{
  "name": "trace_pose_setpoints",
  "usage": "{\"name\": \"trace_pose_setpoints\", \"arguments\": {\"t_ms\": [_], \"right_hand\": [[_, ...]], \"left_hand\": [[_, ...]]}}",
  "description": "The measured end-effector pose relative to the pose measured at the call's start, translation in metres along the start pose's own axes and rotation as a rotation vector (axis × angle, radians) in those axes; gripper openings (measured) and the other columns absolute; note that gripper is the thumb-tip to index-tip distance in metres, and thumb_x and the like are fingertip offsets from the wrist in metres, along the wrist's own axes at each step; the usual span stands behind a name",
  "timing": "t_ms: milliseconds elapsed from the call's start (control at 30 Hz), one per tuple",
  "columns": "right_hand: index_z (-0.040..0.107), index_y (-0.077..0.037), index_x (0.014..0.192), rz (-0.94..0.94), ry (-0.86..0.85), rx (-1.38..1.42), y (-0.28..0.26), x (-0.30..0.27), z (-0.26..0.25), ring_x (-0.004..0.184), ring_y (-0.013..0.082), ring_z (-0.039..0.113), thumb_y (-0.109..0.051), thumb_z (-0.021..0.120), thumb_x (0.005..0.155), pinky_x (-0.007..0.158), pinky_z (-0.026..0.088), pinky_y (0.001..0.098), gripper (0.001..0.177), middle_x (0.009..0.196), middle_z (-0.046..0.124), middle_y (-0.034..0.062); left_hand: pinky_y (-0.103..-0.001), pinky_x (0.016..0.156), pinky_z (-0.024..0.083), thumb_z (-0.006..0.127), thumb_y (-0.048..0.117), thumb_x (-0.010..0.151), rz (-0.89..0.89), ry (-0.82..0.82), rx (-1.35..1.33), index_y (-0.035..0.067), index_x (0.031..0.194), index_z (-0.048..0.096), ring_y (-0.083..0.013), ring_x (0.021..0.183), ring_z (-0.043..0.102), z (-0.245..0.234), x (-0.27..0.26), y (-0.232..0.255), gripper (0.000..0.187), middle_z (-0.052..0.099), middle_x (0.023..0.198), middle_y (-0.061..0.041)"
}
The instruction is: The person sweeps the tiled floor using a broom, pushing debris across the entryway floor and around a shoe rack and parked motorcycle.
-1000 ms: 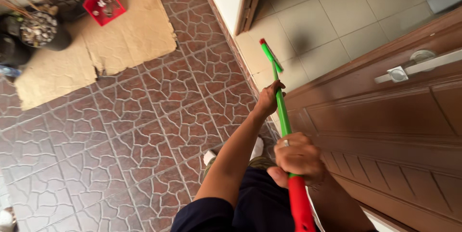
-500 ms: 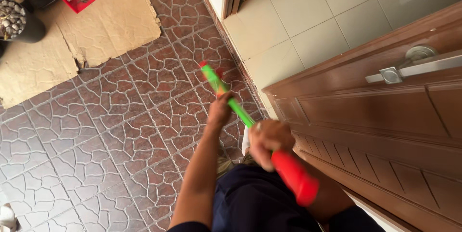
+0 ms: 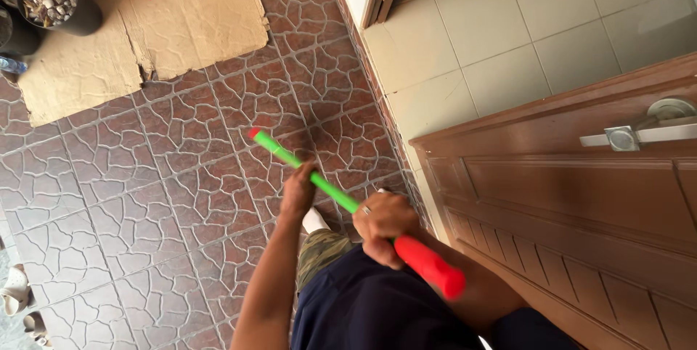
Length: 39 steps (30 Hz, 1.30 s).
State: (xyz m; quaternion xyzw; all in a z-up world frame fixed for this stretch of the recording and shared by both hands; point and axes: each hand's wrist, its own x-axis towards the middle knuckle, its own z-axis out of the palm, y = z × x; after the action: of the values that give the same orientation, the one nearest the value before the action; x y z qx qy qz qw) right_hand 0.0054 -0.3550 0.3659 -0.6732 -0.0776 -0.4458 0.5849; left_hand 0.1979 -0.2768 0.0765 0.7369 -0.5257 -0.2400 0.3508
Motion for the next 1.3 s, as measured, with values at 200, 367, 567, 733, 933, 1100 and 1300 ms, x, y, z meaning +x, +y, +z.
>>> {"name": "trace_pose_setpoints", "arguments": {"t_ms": [200, 367, 567, 733, 933, 1100, 1300], "right_hand": [[0.042, -0.011, 0.065, -0.102, -0.089, -0.272, -0.062, 0.017, -0.024, 0.045, 0.0177, 0.050, -0.012, 0.064, 0.093, 0.049, 0.046, 0.0368, 0.036, 0.055, 0.044, -0.0003], [0.044, -0.010, 0.058, -0.249, -0.065, -0.299, -0.088, 0.020, -0.057, 0.037, 0.0119, 0.045, -0.007, 0.065, 0.090, 0.039, 0.036, 0.0295, 0.038, 0.050, 0.047, -0.0021], [0.042, -0.011, 0.060, -0.149, -0.077, -0.470, -0.085, 0.001, -0.071, 0.041, 0.0125, 0.045, -0.013, 0.068, 0.096, 0.042, 0.038, 0.0295, 0.044, 0.052, 0.046, -0.0012], [0.043, -0.015, 0.058, -0.102, 0.088, -0.519, -0.061, -0.020, -0.080, 0.039, 0.0093, 0.045, -0.014, 0.069, 0.095, 0.040, 0.040, 0.0289, 0.045, 0.049, 0.046, -0.0053], [0.044, -0.009, 0.062, -0.121, 0.043, -0.312, -0.052, -0.003, -0.075, 0.040, 0.0141, 0.049, -0.008, 0.063, 0.097, 0.040, 0.040, 0.0317, 0.040, 0.051, 0.046, -0.0012], [0.049, -0.012, 0.058, -0.144, 0.077, -0.067, 0.004, -0.007, -0.043, 0.034, 0.0097, 0.046, -0.005, 0.063, 0.092, 0.034, 0.036, 0.0281, 0.037, 0.045, 0.048, -0.0049], [0.030, -0.009, 0.065, 0.128, 0.301, -0.008, 0.013, -0.026, -0.021, 0.045, 0.0147, 0.038, -0.014, 0.056, 0.101, 0.045, 0.034, 0.0331, 0.045, 0.052, 0.040, 0.0024]], "left_hand": [[-0.047, 0.084, 0.059, 0.063, -0.004, 0.086, 0.177, 0.017, -0.117, 0.007, 0.109, 0.065, -0.0413, 0.102, 0.070, 0.049, 0.075, 0.088, 0.025, 0.068, 0.121, -0.018], [-0.046, 0.091, 0.058, 0.068, 0.000, 0.088, 0.260, -0.003, -0.202, 0.006, 0.109, 0.067, -0.0407, 0.108, 0.070, 0.106, 0.135, 0.146, 0.023, 0.067, 0.131, -0.017], [-0.039, 0.082, 0.063, 0.058, 0.013, 0.100, 0.249, -0.262, -0.254, 0.005, 0.108, 0.060, -0.0351, 0.089, 0.074, 0.165, 0.169, 0.175, 0.012, 0.068, 0.113, -0.013], [-0.043, 0.080, 0.061, 0.064, 0.019, 0.100, 0.233, -0.439, -0.171, 0.006, 0.106, 0.060, -0.0347, 0.086, 0.073, 0.172, 0.151, 0.163, 0.015, 0.069, 0.101, -0.014], [-0.050, 0.078, 0.058, 0.068, 0.005, 0.083, 0.232, -0.256, -0.126, 0.013, 0.101, 0.065, -0.0398, 0.095, 0.071, 0.129, 0.120, 0.120, 0.020, 0.072, 0.110, -0.013], [-0.051, 0.078, 0.056, 0.068, 0.007, 0.087, 0.063, -0.171, -0.095, 0.012, 0.103, 0.064, -0.0404, 0.095, 0.070, 0.088, 0.089, 0.059, 0.017, 0.071, 0.107, -0.014], [-0.052, 0.073, 0.053, 0.072, 0.009, 0.084, -0.036, -0.094, 0.022, 0.011, 0.095, 0.062, -0.0418, 0.091, 0.068, 0.033, 0.020, -0.020, 0.015, 0.068, 0.094, -0.015]]}}
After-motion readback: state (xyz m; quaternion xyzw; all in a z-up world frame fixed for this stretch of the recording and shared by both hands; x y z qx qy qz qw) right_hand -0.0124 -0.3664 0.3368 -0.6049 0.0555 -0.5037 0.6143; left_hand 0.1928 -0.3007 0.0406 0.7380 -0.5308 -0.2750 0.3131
